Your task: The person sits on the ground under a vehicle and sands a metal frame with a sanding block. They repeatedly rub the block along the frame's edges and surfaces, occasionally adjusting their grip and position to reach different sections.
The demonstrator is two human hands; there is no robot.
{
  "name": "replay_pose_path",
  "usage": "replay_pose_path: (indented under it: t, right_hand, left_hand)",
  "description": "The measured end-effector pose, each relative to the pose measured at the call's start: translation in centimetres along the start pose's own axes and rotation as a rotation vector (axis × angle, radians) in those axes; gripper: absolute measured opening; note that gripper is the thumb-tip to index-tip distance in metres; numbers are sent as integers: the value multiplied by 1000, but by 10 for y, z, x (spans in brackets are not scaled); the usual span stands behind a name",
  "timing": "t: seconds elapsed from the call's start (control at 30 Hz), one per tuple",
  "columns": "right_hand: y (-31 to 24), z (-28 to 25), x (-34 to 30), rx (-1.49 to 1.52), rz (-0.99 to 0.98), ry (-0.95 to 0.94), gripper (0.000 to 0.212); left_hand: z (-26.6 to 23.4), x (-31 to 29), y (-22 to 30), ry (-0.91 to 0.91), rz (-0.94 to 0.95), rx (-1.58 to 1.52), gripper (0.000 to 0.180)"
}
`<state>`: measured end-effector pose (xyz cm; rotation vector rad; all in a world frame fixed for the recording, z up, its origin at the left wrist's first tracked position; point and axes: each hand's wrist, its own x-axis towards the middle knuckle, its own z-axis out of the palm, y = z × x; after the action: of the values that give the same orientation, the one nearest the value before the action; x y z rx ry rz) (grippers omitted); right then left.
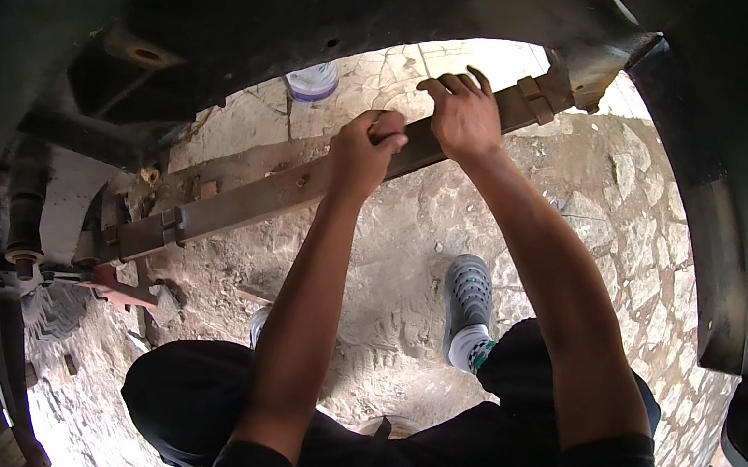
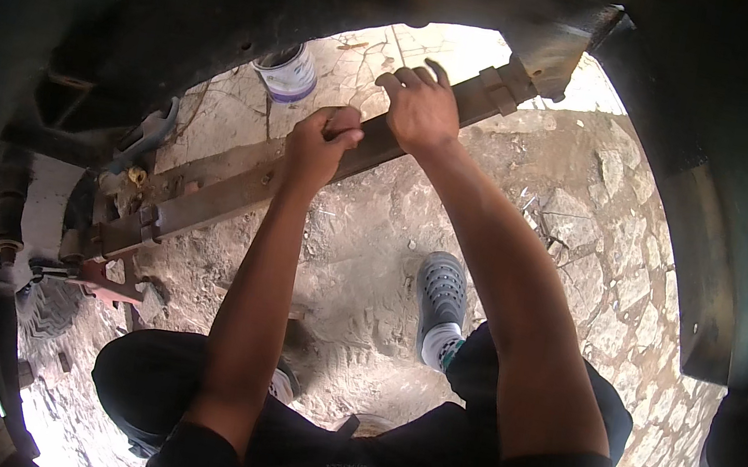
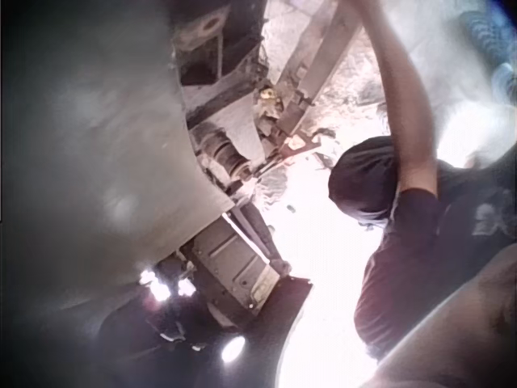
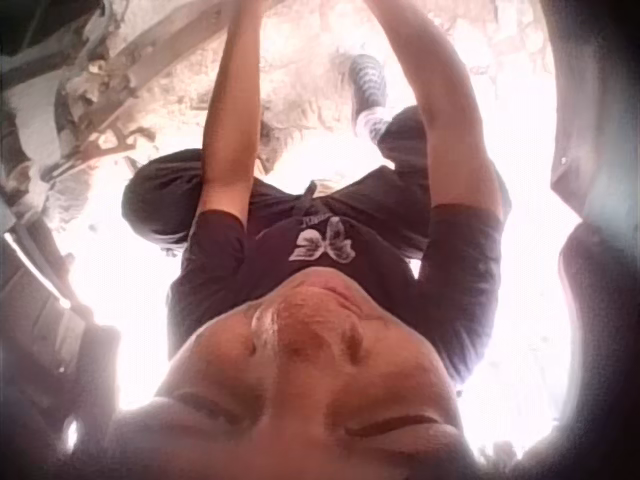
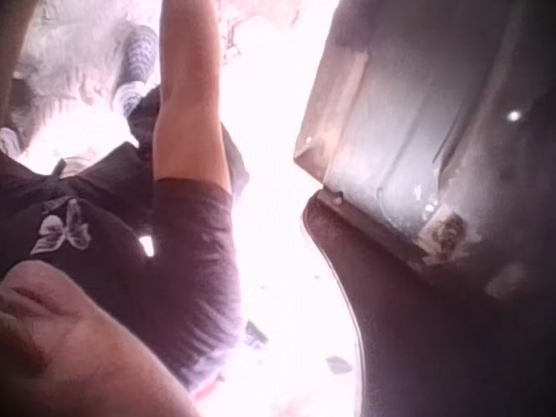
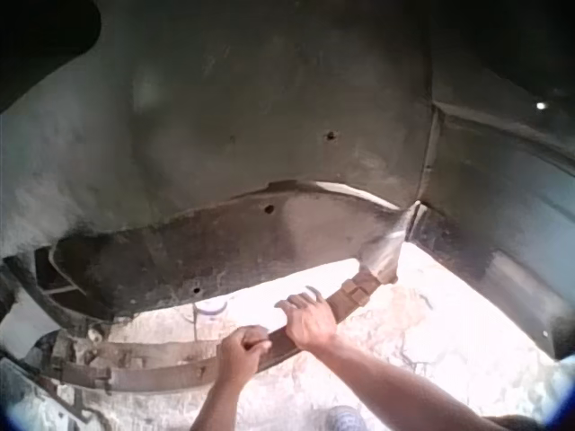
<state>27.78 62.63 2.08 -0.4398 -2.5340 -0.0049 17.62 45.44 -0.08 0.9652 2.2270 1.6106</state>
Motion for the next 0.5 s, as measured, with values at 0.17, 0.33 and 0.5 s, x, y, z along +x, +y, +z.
replay_pose_path:
  t: [0.17, 0.33, 0.5]
  right_hand:
    - [-10, 6, -1, -9, 221, 139, 29]
    - [-7, 3, -4, -19, 200, 231, 26]
    - [-15, 2, -1, -19, 217, 211, 25]
  left_hand:
    - [13, 16, 1, -161, -70, 140, 48]
    - [20, 39, 6, -172, -112, 379, 52]
    - [3, 68, -9, -538, -257, 357, 65]
